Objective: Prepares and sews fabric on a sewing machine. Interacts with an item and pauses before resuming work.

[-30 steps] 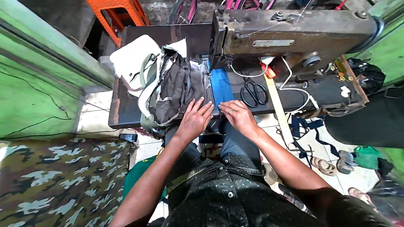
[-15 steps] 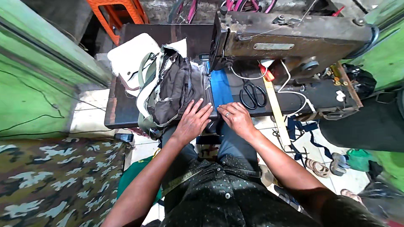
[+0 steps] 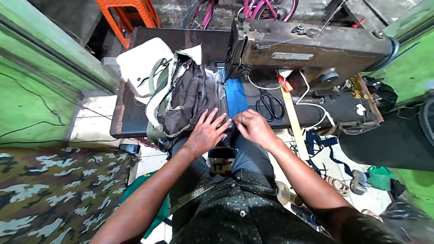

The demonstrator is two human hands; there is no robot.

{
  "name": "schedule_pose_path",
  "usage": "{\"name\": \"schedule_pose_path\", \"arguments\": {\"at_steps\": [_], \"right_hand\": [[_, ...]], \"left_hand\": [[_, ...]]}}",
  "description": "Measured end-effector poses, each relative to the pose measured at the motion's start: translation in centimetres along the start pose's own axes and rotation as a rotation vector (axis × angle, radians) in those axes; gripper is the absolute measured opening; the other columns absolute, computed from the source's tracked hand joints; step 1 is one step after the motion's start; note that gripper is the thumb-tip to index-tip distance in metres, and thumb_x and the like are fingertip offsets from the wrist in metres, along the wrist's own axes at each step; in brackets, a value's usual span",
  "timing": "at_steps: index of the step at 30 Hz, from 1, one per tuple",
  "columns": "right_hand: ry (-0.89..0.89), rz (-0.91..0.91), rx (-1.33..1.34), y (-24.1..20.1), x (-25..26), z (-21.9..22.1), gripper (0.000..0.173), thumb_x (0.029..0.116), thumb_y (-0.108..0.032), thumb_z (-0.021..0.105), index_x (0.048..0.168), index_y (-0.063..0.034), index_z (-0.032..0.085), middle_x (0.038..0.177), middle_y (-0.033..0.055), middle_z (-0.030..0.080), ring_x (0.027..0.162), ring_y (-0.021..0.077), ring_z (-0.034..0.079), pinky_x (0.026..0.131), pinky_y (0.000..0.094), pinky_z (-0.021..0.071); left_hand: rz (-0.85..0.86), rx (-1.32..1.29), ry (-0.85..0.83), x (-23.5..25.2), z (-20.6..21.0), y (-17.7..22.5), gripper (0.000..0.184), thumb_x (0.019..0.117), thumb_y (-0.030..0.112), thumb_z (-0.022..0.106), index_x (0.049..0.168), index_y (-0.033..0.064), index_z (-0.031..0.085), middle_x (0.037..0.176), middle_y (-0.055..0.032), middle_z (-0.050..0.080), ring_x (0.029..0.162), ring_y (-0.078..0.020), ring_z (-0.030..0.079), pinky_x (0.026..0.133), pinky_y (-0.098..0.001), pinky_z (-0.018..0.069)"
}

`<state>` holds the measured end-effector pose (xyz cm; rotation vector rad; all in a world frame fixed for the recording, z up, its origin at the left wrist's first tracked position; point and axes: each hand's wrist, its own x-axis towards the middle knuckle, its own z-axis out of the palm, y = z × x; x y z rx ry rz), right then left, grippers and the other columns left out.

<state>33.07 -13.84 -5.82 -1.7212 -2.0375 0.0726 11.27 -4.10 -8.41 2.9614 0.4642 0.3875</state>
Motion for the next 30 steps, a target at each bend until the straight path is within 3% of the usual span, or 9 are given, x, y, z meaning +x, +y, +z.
{"name": "schedule_pose_path", "arguments": {"at_steps": [2,6,8,10,12,16,30], "right_hand": [[0.018,0.061,0.016,0.5,2.0,-0.3,0.022,0.0994,-0.013,0.059,0.111,-0.0049,0.076,0.115,0.0106,0.074,0.105,0.0284,0.071,0.093,0.0454,0.0578],[0.061,0.132,-0.065,2.2,5.7,1.4,0.035,0.105,-0.017,0.052,0.134,-0.0083,0.068,0.138,0.0076,0.066,0.121,0.0306,0.065,0.102,0.0463,0.0513],[0.037,0.133,-0.097,2.3,6.2,1.8,0.037,0.1058,-0.019,0.05,0.137,-0.0106,0.067,0.142,0.0045,0.064,0.124,0.0299,0.063,0.102,0.0474,0.0503],[0.015,0.123,-0.118,1.5,5.7,1.7,0.037,0.1059,-0.018,0.052,0.139,-0.0104,0.065,0.145,0.0034,0.061,0.126,0.0318,0.059,0.101,0.0501,0.0485],[-0.003,0.118,-0.144,1.3,5.4,1.8,0.039,0.1061,-0.019,0.052,0.142,-0.0106,0.063,0.148,0.0022,0.059,0.129,0.0325,0.057,0.101,0.0515,0.0473],[-0.03,0.121,-0.157,1.6,5.4,2.0,0.039,0.1068,-0.02,0.05,0.143,-0.0111,0.062,0.15,0.0023,0.058,0.131,0.0328,0.056,0.101,0.0534,0.0458],[-0.079,0.164,-0.219,2.2,5.9,2.7,0.044,0.1096,-0.025,0.043,0.151,-0.0148,0.054,0.155,-0.0015,0.053,0.138,0.0309,0.051,0.101,0.0532,0.0442]], "left_hand": [[0.014,0.016,-0.019,0.1,-0.2,0.0,0.046,0.1062,0.043,0.049,0.147,0.0234,0.059,0.154,-0.0105,0.052,0.149,-0.0393,0.037,0.12,-0.0665,0.0245],[0.019,0.07,-0.065,0.6,-1.1,0.0,0.047,0.1055,0.048,0.048,0.148,0.0283,0.057,0.154,-0.0076,0.052,0.148,-0.0372,0.038,0.116,-0.07,0.0261],[0.051,0.102,-0.052,0.8,-1.4,-0.2,0.049,0.1039,0.051,0.048,0.145,0.0275,0.06,0.152,-0.0057,0.054,0.144,-0.0349,0.044,0.11,-0.0678,0.0316],[0.1,0.089,-0.043,1.1,-1.5,-0.7,0.051,0.1024,0.054,0.049,0.141,0.0244,0.064,0.152,-0.0058,0.055,0.143,-0.033,0.047,0.111,-0.0645,0.0338],[0.15,0.034,-0.052,1.4,-1.4,-1.5,0.053,0.102,0.056,0.048,0.14,0.0233,0.066,0.153,-0.0059,0.054,0.147,-0.0321,0.043,0.117,-0.0634,0.0305],[0.199,-0.067,-0.082,1.6,-1.3,-2.8,0.054,0.1018,0.058,0.048,0.141,0.0246,0.065,0.153,-0.0039,0.054,0.152,-0.033,0.035,0.123,-0.0687,0.0123],[0.146,-0.151,-0.104,1.7,-0.7,-3.4,0.059,0.0994,0.061,0.05,0.145,0.026,0.061,0.157,-0.0004,0.05,0.152,-0.0299,0.034,0.122,-0.0683,0.0128]]}}
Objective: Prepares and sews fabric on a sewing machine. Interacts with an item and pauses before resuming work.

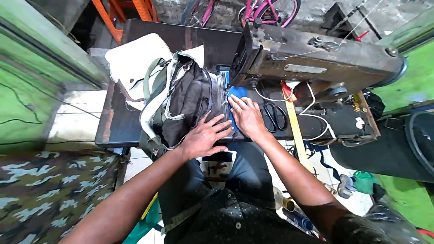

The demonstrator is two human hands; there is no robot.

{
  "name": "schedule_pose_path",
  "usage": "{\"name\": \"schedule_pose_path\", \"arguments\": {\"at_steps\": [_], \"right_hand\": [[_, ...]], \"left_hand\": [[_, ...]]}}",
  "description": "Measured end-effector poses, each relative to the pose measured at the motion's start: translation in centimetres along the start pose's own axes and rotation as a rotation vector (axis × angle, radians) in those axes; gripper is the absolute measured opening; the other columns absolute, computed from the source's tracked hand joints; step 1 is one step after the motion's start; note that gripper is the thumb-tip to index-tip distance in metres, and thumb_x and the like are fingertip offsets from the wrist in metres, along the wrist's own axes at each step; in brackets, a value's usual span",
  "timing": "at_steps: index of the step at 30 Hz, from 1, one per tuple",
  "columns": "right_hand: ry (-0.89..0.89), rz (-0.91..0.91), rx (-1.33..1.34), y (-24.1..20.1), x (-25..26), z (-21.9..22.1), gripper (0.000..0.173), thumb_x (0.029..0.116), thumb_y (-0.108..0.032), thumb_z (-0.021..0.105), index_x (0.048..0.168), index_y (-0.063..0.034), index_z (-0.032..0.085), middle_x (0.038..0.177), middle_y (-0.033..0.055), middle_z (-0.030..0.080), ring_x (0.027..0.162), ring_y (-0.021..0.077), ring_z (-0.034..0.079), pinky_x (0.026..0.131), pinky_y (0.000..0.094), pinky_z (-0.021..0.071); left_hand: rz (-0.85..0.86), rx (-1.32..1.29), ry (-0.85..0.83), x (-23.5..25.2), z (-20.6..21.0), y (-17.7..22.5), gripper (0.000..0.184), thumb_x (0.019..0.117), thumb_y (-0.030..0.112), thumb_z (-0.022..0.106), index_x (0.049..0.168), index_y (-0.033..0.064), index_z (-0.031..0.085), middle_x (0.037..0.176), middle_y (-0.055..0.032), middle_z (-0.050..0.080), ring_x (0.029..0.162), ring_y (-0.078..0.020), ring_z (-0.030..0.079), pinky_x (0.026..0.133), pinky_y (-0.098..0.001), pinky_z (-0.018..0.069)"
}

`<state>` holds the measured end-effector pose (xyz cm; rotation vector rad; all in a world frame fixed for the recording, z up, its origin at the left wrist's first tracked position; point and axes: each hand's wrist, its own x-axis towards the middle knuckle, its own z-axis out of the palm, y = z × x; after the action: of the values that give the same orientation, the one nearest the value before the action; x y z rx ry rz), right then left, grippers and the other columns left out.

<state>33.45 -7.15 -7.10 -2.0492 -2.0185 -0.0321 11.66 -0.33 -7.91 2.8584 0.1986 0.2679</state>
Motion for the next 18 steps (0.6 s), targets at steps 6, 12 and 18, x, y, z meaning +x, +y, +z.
{"name": "schedule_pose_path", "arguments": {"at_steps": [6,12,18], "right_hand": [[-0.003,0.004,0.009,0.0,0.5,-0.3,0.044,0.1094,-0.024,0.044,0.152,-0.0148,0.052,0.156,-0.0024,0.051,0.14,0.0304,0.049,0.102,0.0553,0.0435],[0.027,-0.026,0.056,0.3,-0.2,-0.2,0.04,0.1075,-0.023,0.048,0.143,-0.0129,0.062,0.149,0.0007,0.059,0.136,0.0292,0.054,0.108,0.052,0.0429],[0.0,-0.012,0.029,-0.2,-0.7,-0.1,0.04,0.1068,-0.019,0.047,0.144,-0.0117,0.061,0.15,0.0022,0.058,0.139,0.0306,0.052,0.111,0.0528,0.0406]], "left_hand": [[-0.02,-0.005,-0.009,0.4,-0.3,-0.5,0.061,0.0989,0.063,0.049,0.146,0.0261,0.06,0.158,0.001,0.049,0.153,-0.0283,0.033,0.123,-0.0672,0.0124],[-0.028,0.011,-0.026,0.4,-0.4,-0.5,0.06,0.0999,0.063,0.048,0.147,0.0269,0.059,0.159,0.002,0.048,0.154,-0.0276,0.032,0.124,-0.0661,0.0119],[-0.016,0.013,-0.032,0.5,-0.3,-0.7,0.059,0.1,0.061,0.049,0.147,0.027,0.058,0.159,0.002,0.048,0.154,-0.0283,0.032,0.124,-0.0663,0.0118]]}}
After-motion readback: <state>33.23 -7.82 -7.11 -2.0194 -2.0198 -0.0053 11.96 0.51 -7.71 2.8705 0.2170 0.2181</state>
